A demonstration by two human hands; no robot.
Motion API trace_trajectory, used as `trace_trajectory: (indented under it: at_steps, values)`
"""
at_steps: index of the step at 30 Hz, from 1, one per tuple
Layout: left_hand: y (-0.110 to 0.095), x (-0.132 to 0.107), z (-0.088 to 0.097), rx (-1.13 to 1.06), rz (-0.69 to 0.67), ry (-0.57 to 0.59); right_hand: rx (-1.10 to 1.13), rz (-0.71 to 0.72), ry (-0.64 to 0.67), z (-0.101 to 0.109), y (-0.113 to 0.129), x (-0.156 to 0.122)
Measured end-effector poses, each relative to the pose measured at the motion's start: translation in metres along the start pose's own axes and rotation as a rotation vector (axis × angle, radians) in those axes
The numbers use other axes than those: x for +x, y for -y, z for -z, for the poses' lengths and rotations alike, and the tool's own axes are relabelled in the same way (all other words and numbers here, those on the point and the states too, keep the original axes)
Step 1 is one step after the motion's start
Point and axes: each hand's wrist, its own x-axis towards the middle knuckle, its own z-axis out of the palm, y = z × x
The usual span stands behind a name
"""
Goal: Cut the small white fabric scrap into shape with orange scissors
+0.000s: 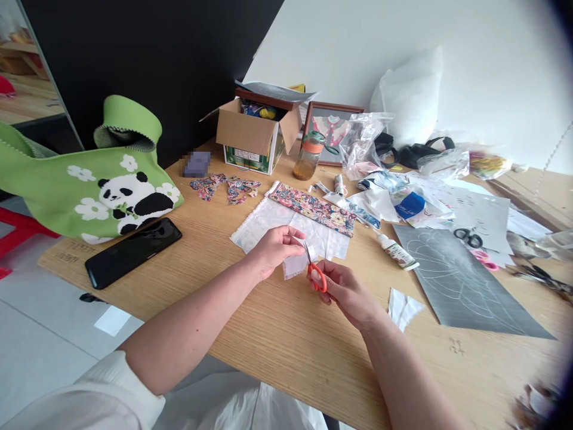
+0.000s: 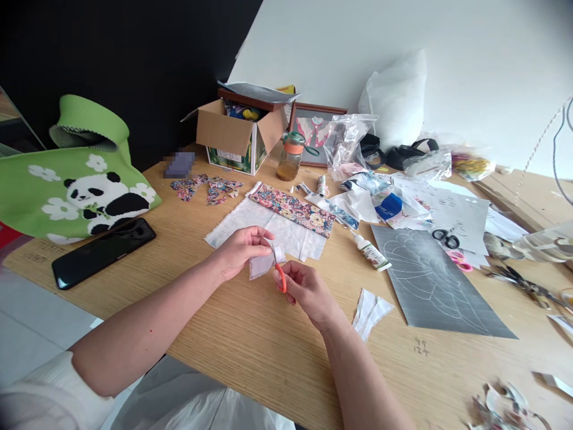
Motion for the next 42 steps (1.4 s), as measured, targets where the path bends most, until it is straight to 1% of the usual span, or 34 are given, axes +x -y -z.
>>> trace_trajectory:
  at_steps: [9,14,19,27,42]
  values:
    - [0.0007,0.0006,0.0008,0.005,0.002,-0.004,-0.007,0.023,-0.003,0.0045,-0.0070,0.0023]
    - [0.0002,0.0006,0.0007,0.006,0.004,-0.002,0.004,0.013,-0.014,0.0020,-0.0032,0.0010]
    - [-0.0006,0.0005,0.0006,0.002,0.006,0.002,0.005,0.009,0.015,0.0003,0.0013,-0.0008]
    - [-0.0018,-0.0006,0.0001,0.013,0.016,0.007,-0.001,0.016,0.021,0.0025,-0.0043,0.0002]
    - [-0.0020,0.0003,0.0004,0.011,0.012,-0.003,-0.020,0.022,-0.011,0.0046,-0.0067,0.0018]
